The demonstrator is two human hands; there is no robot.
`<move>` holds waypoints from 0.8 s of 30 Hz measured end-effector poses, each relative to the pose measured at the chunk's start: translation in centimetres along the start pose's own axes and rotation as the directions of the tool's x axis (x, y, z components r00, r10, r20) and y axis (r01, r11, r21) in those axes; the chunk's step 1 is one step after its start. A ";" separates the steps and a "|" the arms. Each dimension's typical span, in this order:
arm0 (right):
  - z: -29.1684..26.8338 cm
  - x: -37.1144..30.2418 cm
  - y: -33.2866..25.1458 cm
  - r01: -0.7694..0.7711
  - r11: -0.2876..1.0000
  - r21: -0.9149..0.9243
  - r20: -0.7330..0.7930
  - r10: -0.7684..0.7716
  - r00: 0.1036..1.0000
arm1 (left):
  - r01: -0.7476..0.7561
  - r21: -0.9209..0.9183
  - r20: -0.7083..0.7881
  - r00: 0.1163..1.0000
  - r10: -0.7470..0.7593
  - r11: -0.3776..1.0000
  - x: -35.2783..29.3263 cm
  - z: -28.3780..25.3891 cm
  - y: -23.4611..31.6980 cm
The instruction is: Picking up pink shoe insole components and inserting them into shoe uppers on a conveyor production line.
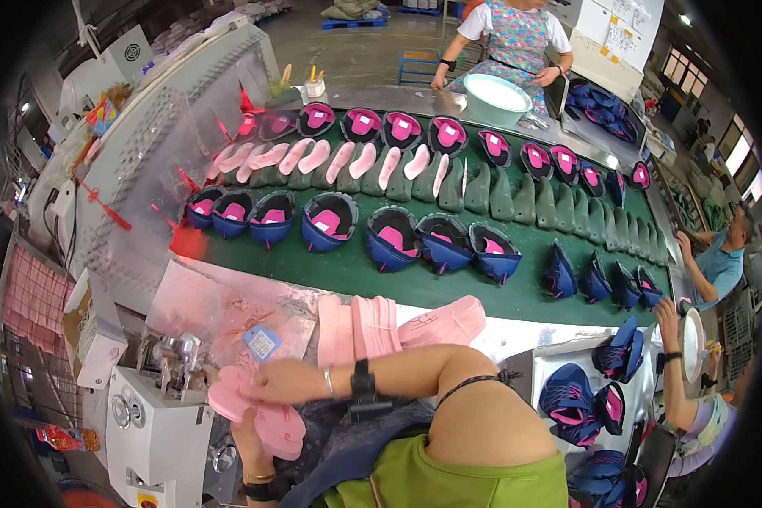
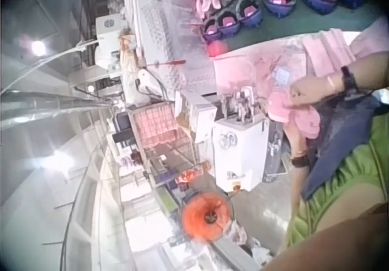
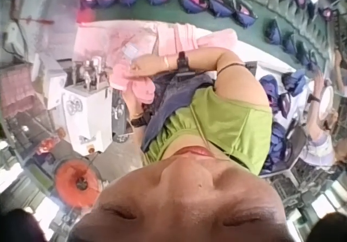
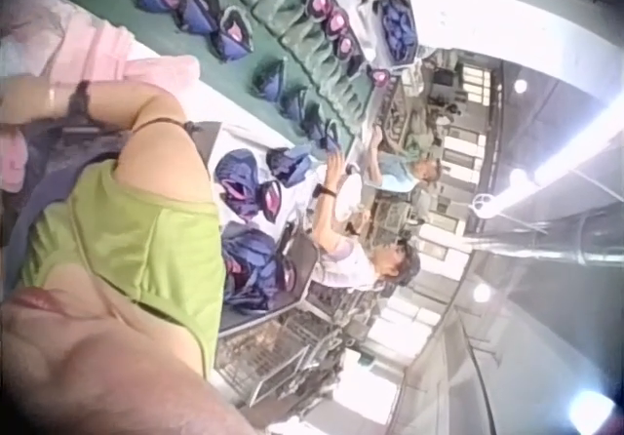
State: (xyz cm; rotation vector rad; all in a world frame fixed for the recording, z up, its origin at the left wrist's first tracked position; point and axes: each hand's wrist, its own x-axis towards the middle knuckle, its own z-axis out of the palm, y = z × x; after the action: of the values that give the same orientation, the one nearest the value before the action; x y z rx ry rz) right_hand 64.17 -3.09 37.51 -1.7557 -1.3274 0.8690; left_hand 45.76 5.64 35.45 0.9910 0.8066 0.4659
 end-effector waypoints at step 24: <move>2.8 18.2 0.3 -0.015 0.963 -0.271 -0.429 -0.107 0.897 | 0.318 -0.265 -0.014 0.943 -0.333 0.910 -6.0 -6.7 0.9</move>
State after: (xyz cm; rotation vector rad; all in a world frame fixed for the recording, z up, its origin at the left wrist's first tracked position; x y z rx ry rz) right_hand 66.10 14.93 34.51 -1.9706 -1.2101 0.2379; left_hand 36.81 5.75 36.55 0.5856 0.9185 0.3022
